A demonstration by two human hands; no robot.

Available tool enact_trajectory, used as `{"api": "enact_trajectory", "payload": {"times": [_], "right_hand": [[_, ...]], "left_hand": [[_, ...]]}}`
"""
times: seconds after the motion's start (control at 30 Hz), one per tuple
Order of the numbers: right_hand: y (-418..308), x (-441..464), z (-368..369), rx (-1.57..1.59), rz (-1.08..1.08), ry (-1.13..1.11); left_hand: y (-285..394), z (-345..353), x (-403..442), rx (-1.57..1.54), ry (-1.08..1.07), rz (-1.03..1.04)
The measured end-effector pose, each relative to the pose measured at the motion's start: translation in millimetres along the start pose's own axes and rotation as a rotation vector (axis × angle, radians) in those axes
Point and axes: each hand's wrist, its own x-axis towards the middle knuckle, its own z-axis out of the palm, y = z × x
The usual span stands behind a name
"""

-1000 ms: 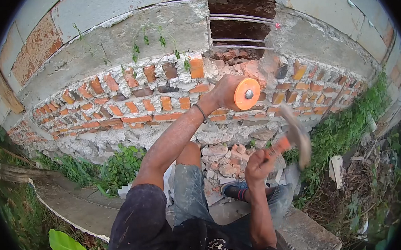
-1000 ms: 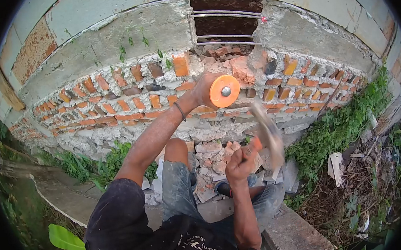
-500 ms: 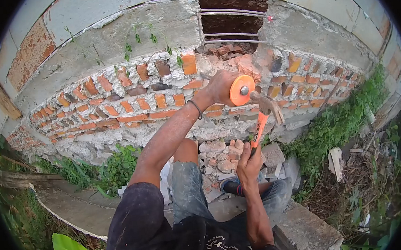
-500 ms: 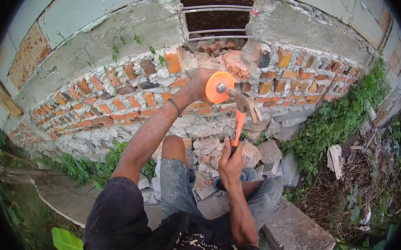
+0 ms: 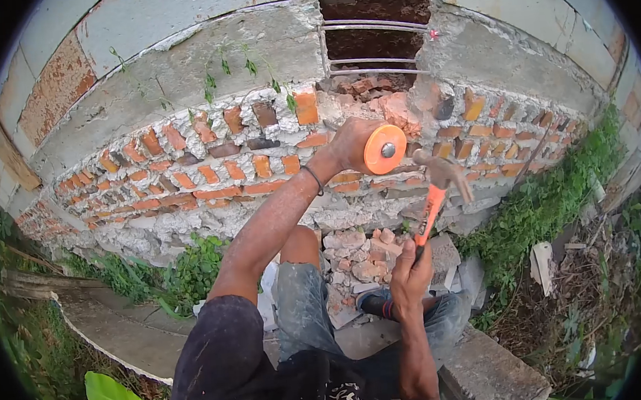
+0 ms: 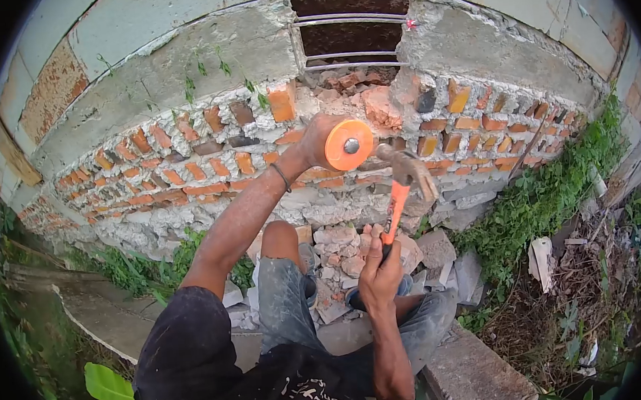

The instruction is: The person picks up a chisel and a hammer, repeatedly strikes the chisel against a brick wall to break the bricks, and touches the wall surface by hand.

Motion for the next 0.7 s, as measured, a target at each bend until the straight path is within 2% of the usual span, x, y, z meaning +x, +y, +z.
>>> {"api": "enact_trajectory", "payload": {"times": [0.03,0.07,0.13,0.17,0.3,0.33,0.37,0.4,0.47,0.5,0.53,0.57,0.6,0.63,0.7], "right_hand": [[-2,3,-24,0.074,0.059,0.015],[-32,14,-40,0.457,0.034,0.106],[-81,39,-74,0.646,-0.318,0.341],[-81,45,-66,0.651,-0.324,0.342],[-56,41,-10,0.783,-0.568,0.682],[1,16,6,0.402,-0.295,0.423],[56,-8,23,-0.07,-0.151,0.119],[35,-10,22,-0.276,-0.089,-0.056],[5,2,-11,-0.097,-0.089,0.007],[-12,11,-29,0.131,-0.092,0.092],[-42,19,-51,0.55,-0.088,0.148],[-66,33,-64,0.595,-0.279,0.319],[-86,40,-84,0.745,-0.397,0.351],[-102,42,-93,0.861,-0.475,0.532],[-85,46,-45,0.833,-0.525,0.613]], "left_hand": [[7,5,-6,0.005,-0.004,-0.02],[7,8,-3,0.022,0.002,-0.01],[6,11,-3,0.06,-0.028,-0.021],[5,11,-2,0.055,-0.017,-0.009],[1,8,-4,0.044,-0.024,-0.01],[3,11,-3,0.038,-0.03,-0.008],[9,16,-4,0.027,-0.034,-0.004],[15,18,-6,0.001,-0.053,-0.021],[6,6,-3,0.018,-0.045,-0.044],[8,13,-8,0.006,-0.061,-0.057],[1,12,0,0.026,-0.061,-0.037],[-1,11,0,0.028,-0.052,-0.029],[-1,11,1,0.028,-0.049,-0.034],[1,8,4,0.006,-0.035,-0.047],[1,7,-1,-0.025,-0.029,-0.067]]}}
